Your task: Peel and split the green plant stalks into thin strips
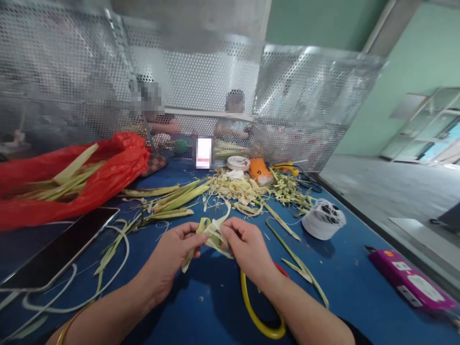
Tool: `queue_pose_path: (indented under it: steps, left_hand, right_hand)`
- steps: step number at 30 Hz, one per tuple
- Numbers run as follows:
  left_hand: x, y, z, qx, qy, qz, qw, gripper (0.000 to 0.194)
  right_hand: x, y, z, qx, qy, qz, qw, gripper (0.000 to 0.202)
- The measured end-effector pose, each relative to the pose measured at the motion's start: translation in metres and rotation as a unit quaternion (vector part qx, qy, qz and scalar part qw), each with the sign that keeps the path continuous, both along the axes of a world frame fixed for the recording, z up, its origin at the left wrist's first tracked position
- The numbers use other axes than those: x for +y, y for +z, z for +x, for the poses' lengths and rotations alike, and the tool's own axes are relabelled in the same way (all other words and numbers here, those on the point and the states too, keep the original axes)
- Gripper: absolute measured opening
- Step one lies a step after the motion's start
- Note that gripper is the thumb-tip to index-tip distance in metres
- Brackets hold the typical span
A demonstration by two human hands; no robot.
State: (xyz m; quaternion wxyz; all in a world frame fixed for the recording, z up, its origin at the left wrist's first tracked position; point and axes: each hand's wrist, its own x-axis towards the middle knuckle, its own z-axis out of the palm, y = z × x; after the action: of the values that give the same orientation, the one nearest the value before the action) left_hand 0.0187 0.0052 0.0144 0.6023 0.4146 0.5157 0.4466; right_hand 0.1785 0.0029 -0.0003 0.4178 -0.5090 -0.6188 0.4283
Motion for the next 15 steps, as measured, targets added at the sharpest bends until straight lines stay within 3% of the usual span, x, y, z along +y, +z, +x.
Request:
queue_pose_path:
  steps: [9, 15]
  left_hand:
    - [-0.0039, -0.0021, -0.0006, 0.015, -0.023, 0.03, 0.999, 0.024]
    - [-0.0062, -0.0007, -0.0008, 0.004, -0.037, 0.013, 0.999, 0.032]
  right_hand:
    - [-0.0035, -0.0036, -0.0039, -0.014, -0.018, 0.059, 0.998, 0.022]
    - [-0.008, -0.0017, -0.0024, -0.094, -0.044, 0.109, 0.989, 0.015]
